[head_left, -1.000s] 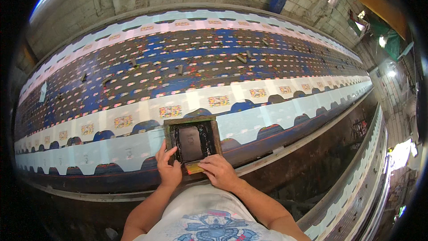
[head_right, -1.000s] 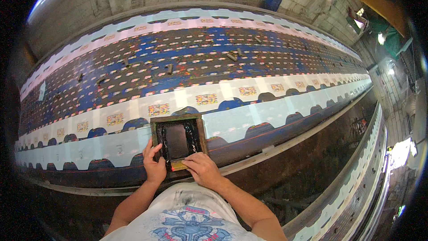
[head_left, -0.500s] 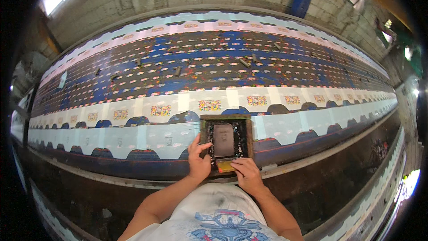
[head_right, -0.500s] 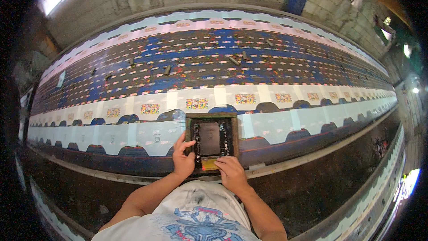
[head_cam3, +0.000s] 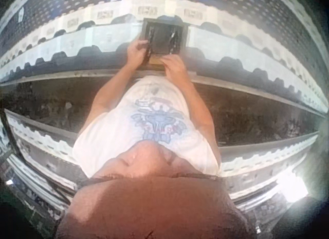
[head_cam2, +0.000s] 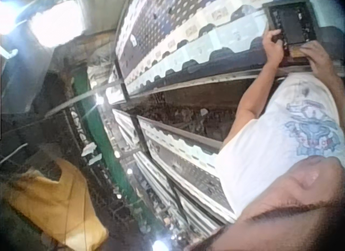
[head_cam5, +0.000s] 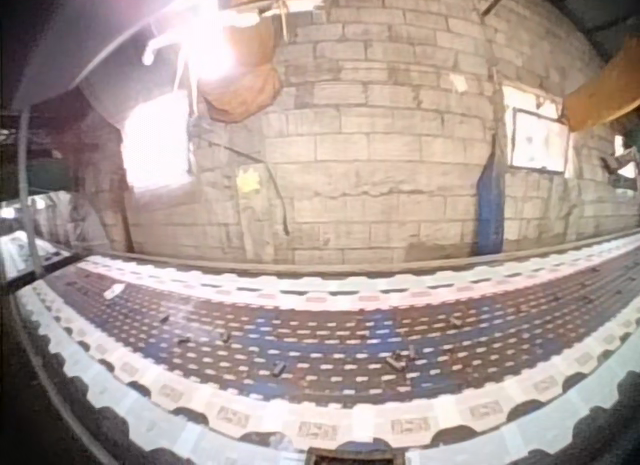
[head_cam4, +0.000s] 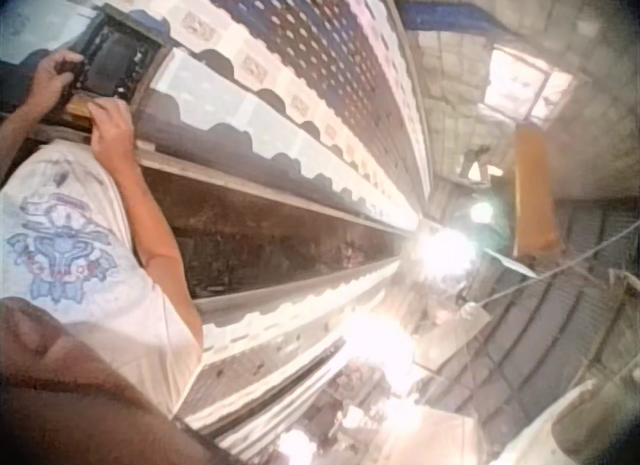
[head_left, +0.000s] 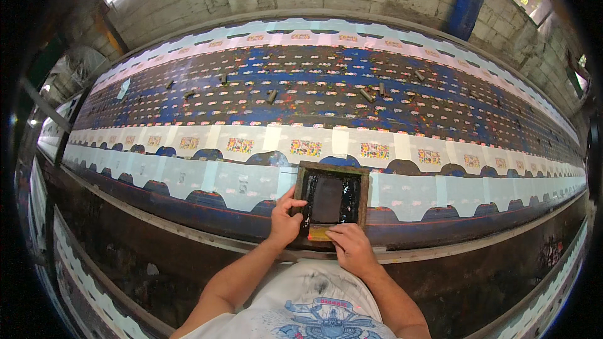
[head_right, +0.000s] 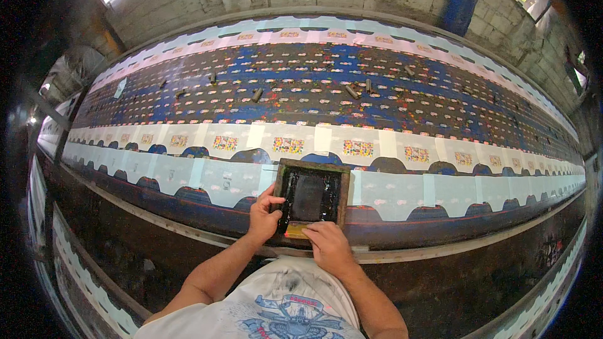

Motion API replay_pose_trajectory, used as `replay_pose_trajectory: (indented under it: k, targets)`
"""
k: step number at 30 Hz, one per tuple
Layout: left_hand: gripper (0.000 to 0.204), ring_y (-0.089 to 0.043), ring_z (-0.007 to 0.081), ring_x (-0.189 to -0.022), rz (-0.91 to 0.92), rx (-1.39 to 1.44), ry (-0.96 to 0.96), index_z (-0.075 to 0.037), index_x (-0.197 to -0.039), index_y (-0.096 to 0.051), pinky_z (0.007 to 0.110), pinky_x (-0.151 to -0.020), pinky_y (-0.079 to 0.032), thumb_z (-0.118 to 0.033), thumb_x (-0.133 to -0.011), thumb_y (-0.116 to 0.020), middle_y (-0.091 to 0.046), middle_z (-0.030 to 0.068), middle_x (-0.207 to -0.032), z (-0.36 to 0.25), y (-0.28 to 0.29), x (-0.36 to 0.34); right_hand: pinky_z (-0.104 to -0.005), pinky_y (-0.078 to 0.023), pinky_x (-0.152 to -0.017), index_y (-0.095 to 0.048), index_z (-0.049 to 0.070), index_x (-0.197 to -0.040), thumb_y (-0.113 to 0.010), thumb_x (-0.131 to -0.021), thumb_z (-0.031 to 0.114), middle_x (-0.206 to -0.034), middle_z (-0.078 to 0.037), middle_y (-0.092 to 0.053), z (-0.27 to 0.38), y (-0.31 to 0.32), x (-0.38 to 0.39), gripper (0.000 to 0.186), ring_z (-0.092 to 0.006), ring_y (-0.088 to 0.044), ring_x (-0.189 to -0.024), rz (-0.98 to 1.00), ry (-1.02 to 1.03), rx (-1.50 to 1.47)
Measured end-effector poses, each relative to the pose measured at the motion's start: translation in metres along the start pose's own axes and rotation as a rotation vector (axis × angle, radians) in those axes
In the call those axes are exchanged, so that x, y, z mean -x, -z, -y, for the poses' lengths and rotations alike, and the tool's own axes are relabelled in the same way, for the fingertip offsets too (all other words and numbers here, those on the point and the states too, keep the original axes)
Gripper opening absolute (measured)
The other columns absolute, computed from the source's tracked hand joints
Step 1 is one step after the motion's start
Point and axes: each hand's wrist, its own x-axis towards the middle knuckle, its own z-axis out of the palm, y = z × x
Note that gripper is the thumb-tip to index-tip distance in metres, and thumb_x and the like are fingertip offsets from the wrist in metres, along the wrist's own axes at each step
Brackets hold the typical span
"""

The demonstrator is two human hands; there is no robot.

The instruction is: The person repeatedly rubs a small rectangular ink pad over a long roll of patterned fabric laid out on a table, moving along the roll and applying ink in short strokes. The person occasionally lifts and repositions the pad while continuing the rubbing motion across the fabric surface.

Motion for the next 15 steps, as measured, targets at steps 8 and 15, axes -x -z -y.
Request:
replay_pose_trajectory:
  k: [8, 15]
  targets:
    - [0.073, -0.053, 0.0391, -0.158, 0.004, -0.132, -0.075, -0.006, -0.153, -0.071, 0.047, -0.131, -0.041, 0.01, -0.081, -0.071, -0.06, 0.0235, -0.169, -0.016, 0.003, 0.0, -0.0469, -0.056, -0.103, -0.077, 0.001, -0.128, -0.076, -0.084, 0.005, -0.12, -0.014, -0.074, 0.0, 0.006, -0.03, 0.044, -0.0362, -0.07, -0.118, 0.317, 0.151, 0.245]
    - [0.067, -0.057, 0.0478, -0.144, 0.093, -0.527, -0.314, -0.002, -0.153, -0.069, 0.055, -0.127, -0.044, -0.001, -0.086, -0.077, -0.06, 0.0263, -0.164, -0.034, 0.018, -0.007, -0.0514, -0.058, -0.102, -0.079, 0.002, -0.118, -0.07, -0.083, -0.003, -0.111, -0.018, -0.075, -0.036, 0.024, -0.094, 0.036, -0.0408, -0.07, -0.114, 0.488, 0.006, 0.183]
